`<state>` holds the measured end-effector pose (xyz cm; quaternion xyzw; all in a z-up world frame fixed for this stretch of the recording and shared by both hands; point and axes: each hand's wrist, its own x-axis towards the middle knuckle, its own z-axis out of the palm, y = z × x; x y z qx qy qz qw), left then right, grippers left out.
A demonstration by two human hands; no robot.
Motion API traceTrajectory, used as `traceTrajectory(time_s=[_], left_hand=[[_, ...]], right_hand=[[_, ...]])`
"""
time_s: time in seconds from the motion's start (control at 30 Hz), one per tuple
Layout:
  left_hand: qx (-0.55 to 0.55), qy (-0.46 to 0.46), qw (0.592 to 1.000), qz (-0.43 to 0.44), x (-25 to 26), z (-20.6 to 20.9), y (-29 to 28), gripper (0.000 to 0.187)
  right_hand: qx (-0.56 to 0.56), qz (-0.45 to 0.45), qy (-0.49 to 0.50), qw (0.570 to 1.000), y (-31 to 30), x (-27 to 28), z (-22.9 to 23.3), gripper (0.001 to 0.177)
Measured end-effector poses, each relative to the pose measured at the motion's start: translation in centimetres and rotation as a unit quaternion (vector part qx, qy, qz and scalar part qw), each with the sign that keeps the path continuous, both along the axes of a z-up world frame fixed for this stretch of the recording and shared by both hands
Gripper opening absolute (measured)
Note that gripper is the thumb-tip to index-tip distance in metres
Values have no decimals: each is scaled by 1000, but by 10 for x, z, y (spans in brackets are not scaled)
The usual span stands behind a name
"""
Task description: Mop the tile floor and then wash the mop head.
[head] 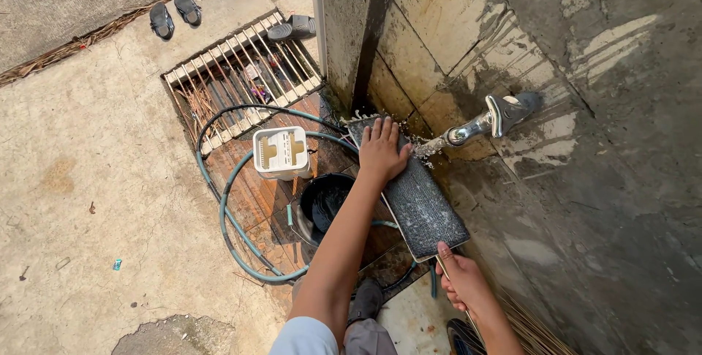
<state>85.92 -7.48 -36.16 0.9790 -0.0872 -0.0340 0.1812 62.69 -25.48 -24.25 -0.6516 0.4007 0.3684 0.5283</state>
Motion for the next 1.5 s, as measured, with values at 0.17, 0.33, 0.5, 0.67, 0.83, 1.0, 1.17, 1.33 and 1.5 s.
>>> traceTrajectory(time_s=[0.17,0.33,0.5,0.67,0.83,1.0,1.17,1.33,1.5], left_hand=[[-53,77,989,-113,-34,45,-13,74],[-24,71,997,9,-1,17,0,74],[-38,94,985,-142,-55,86,-23,72],[-41,2,999,2,-1,-6,-9,78],[-18,54,995,-77,-63,50,-30,71],[-119,57,985,114,-23,33,-11,87],[-71,-50,990,114,-76,23,-63,90],[-189,-7,976,112,-64,22,-69,93],[-56,-62,980,178,-69,27,-82,96]], right_hand=[[0,-23,-11,1000,-10,2,-4,61],[-20,-14,6,1000,-16,-17,-2,62],[-30,-41,-3,999,-13,-6,-2,61],[-30,-21,-4,999,-14,-24,6,63],[-49,-21,-46,997,-15,-22,-2,63],[-93,-19,-33,995,-14,-41,-8,63],[-77,-27,-39,996,-11,-30,-8,63],[-68,-56,-35,996,-18,-37,-2,61],[-43,-73,-19,996,-20,-27,9,59]])
